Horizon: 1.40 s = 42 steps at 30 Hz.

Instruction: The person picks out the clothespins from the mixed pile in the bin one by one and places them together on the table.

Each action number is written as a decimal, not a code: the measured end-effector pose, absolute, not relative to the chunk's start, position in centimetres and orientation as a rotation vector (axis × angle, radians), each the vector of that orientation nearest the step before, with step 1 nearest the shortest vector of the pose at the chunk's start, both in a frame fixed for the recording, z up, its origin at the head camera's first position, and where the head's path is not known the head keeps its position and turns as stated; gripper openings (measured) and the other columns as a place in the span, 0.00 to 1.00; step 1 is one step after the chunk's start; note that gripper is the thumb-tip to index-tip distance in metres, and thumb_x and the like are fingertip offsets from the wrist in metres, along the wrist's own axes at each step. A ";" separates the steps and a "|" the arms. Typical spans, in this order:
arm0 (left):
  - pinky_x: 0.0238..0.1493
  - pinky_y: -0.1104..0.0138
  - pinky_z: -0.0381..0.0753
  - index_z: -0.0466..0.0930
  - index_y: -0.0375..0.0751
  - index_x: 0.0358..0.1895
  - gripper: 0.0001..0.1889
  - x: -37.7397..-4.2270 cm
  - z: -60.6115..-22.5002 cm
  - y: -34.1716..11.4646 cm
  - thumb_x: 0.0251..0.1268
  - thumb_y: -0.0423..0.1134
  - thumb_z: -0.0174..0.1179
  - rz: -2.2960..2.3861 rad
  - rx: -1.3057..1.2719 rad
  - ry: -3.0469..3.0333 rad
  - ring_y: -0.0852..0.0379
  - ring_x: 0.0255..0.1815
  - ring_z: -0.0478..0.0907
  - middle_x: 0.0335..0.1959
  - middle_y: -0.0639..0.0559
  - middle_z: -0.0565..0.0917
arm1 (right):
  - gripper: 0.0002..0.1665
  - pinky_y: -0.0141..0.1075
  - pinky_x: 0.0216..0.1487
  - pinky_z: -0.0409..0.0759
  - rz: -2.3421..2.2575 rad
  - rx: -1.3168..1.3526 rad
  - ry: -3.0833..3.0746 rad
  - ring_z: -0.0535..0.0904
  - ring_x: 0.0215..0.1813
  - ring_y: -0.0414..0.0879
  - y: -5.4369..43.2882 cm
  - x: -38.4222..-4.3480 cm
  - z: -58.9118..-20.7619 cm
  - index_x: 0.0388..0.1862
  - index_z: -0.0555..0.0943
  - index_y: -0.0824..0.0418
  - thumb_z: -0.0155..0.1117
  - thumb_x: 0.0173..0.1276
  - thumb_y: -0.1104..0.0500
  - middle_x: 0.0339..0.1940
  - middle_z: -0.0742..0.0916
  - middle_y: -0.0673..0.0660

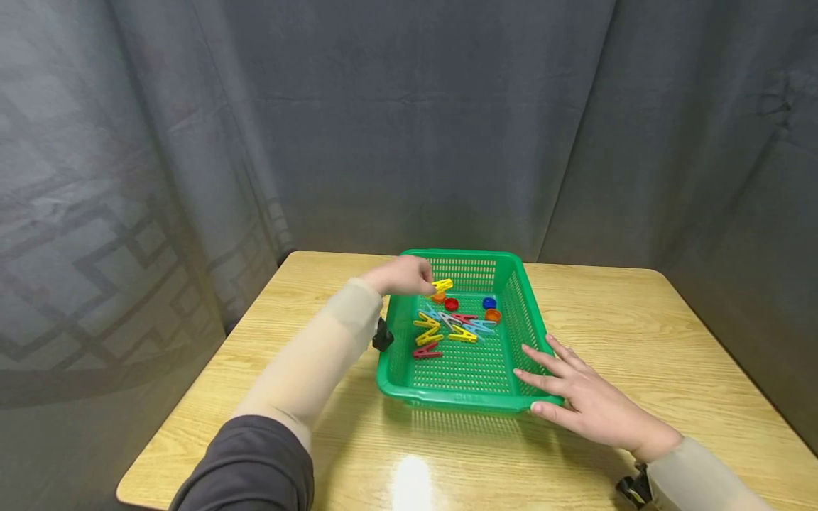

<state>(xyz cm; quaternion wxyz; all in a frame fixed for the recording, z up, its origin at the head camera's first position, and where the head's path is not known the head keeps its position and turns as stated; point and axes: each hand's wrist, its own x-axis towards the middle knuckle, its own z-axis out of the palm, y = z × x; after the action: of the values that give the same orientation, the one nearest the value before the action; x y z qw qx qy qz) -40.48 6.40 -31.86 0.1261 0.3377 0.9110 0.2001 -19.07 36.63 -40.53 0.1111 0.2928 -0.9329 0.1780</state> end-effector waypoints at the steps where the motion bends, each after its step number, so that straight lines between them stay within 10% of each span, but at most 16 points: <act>1: 0.29 0.66 0.63 0.73 0.45 0.25 0.09 -40.7 -31.8 5.8 0.61 0.40 0.59 0.602 0.967 2.667 0.59 0.23 0.61 0.23 0.55 0.69 | 0.27 0.60 0.65 0.58 0.521 0.858 -2.742 0.48 0.76 0.62 36.6 -19.1 -40.6 0.64 0.77 0.46 0.65 0.66 0.47 0.73 0.68 0.52; 19: 0.34 0.59 0.69 0.73 0.39 0.38 0.12 -43.3 -36.1 -4.2 0.65 0.45 0.57 0.892 0.221 2.813 0.50 0.33 0.68 0.34 0.47 0.74 | 0.27 0.63 0.62 0.60 0.523 0.853 -2.735 0.47 0.77 0.61 36.8 -18.9 -40.5 0.64 0.77 0.45 0.65 0.66 0.46 0.73 0.68 0.52; 42: 0.49 0.52 0.77 0.81 0.31 0.44 0.20 -44.1 -41.8 -6.1 0.64 0.48 0.62 0.748 -0.053 2.918 0.44 0.42 0.78 0.45 0.38 0.82 | 0.27 0.25 0.68 0.30 0.483 0.887 -2.722 0.49 0.75 0.63 36.9 -19.0 -40.9 0.64 0.77 0.47 0.65 0.66 0.46 0.73 0.67 0.53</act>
<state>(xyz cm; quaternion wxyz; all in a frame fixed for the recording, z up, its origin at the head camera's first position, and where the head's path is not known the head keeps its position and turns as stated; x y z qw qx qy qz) -44.10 -6.14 -41.82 0.0646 -0.0175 0.9665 0.2478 -19.03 36.87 -40.88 0.1190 0.3033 -0.9309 0.1650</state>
